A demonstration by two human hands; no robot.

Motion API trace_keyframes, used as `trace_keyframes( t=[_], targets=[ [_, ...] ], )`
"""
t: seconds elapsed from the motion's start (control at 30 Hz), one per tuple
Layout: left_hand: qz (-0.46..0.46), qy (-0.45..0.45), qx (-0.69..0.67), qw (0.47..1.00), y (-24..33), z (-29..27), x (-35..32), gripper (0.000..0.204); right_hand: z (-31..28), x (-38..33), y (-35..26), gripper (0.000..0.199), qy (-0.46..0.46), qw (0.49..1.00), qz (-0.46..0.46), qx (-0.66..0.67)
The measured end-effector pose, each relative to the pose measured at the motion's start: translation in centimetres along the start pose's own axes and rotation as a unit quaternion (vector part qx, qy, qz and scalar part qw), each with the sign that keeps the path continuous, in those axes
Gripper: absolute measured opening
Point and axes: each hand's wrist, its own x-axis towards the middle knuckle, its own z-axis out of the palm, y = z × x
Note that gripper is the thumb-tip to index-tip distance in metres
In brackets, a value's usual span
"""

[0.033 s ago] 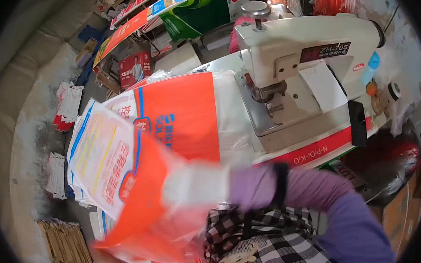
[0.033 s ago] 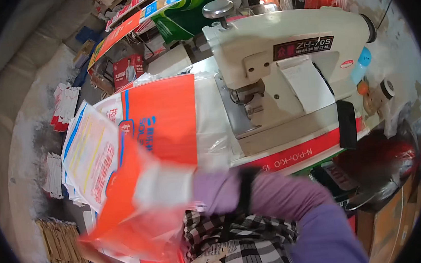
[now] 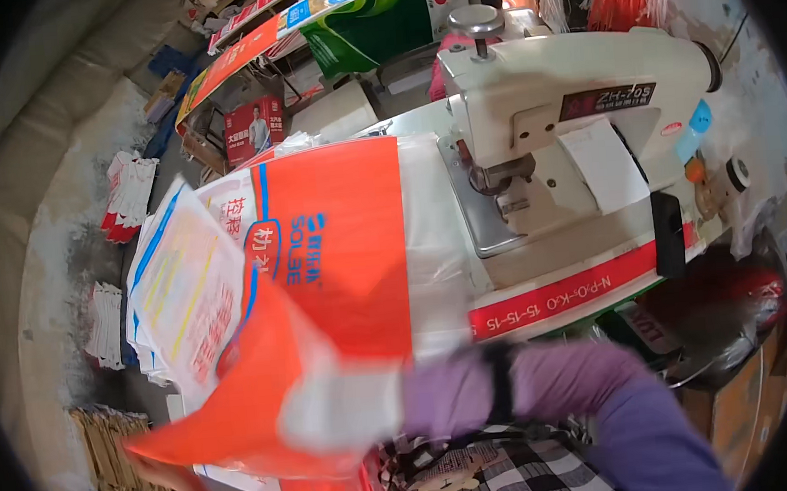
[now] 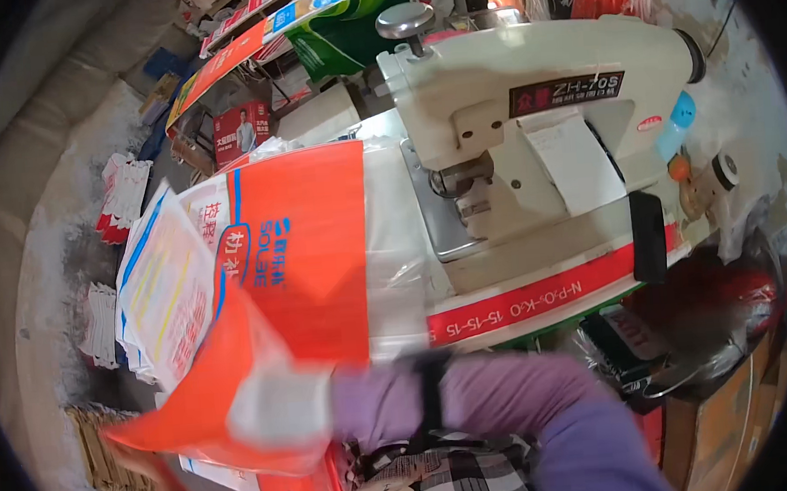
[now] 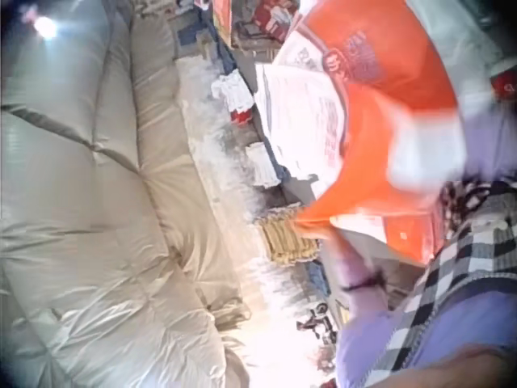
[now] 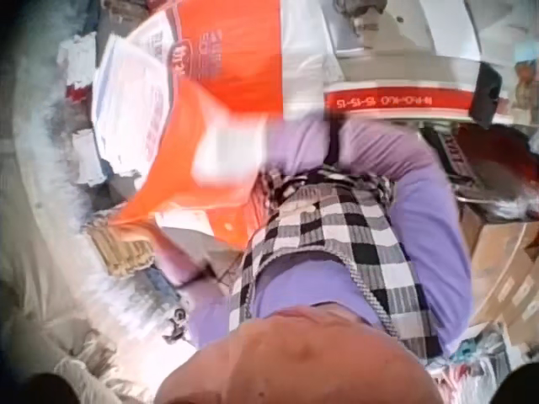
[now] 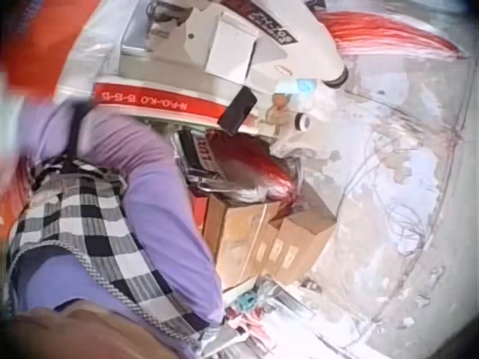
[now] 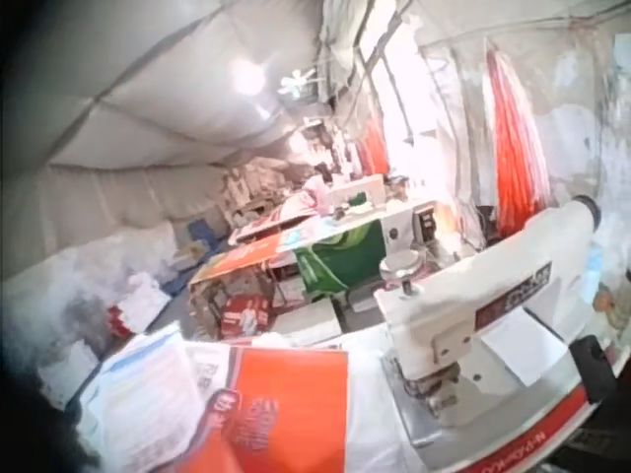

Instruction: Sealing the ends of large printed plastic fertilizer bags using an industrial sewing machine in a workshop environment.

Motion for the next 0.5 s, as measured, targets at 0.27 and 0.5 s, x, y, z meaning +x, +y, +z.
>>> trace_keyframes(
  t=[0.27, 0.5],
  targets=[
    [0.239, 0.221, -0.86, 0.393, -9.6, -36.5, 44.7, 0.033, -1.5, -15.3, 0.2, 0.048, 0.346, 0.601, 0.522, 0.497],
    [0.434, 0.267, -0.853, 0.114, -0.3, -67.0, 40.3, 0.021, -1.6, -27.7, -5.9, 0.037, 0.483, 0.499, 0.686, 0.22]
  ],
)
